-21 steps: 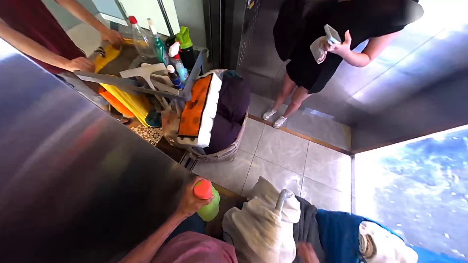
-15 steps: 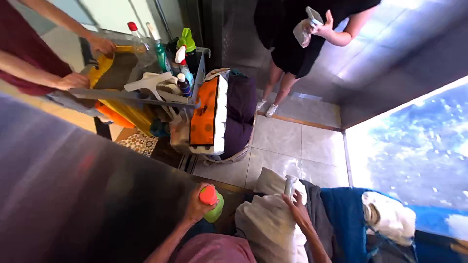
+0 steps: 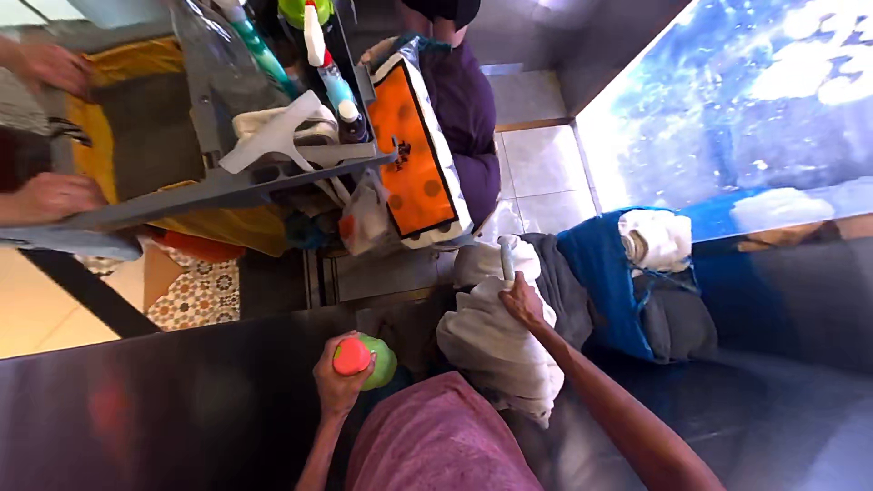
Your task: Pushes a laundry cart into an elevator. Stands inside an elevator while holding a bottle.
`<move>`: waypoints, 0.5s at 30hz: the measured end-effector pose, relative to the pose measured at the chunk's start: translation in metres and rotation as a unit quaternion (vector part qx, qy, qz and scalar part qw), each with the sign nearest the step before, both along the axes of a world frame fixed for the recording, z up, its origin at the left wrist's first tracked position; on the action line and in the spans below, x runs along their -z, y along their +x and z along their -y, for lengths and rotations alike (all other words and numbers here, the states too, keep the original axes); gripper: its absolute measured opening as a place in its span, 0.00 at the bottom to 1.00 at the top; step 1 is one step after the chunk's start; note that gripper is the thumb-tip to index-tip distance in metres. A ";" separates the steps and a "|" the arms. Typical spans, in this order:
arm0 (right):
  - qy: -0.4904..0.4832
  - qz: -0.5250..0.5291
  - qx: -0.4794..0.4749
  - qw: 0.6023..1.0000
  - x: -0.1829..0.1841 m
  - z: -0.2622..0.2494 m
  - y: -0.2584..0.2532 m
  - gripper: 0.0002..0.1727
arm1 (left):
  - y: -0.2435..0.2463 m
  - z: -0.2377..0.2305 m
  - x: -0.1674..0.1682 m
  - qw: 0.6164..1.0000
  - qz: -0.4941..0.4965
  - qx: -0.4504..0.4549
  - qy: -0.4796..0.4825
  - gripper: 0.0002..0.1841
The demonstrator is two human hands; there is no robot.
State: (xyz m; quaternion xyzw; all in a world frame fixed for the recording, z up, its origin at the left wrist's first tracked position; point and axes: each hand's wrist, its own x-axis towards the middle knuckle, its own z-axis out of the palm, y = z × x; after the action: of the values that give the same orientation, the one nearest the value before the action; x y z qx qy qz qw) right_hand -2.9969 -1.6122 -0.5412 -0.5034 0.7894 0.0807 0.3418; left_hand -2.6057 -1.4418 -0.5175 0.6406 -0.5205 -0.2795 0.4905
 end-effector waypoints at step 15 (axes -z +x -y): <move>-0.053 0.004 0.023 0.998 -0.008 -0.008 0.011 0.32 | -0.023 0.011 -0.017 0.999 -0.010 0.001 -0.038 0.34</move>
State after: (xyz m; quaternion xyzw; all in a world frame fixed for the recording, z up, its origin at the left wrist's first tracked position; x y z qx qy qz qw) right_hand -2.9859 -1.6047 -0.5327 -0.5033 0.8024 0.0286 0.3194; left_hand -2.6289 -1.4523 -0.5007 0.6179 -0.5264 -0.2668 0.5195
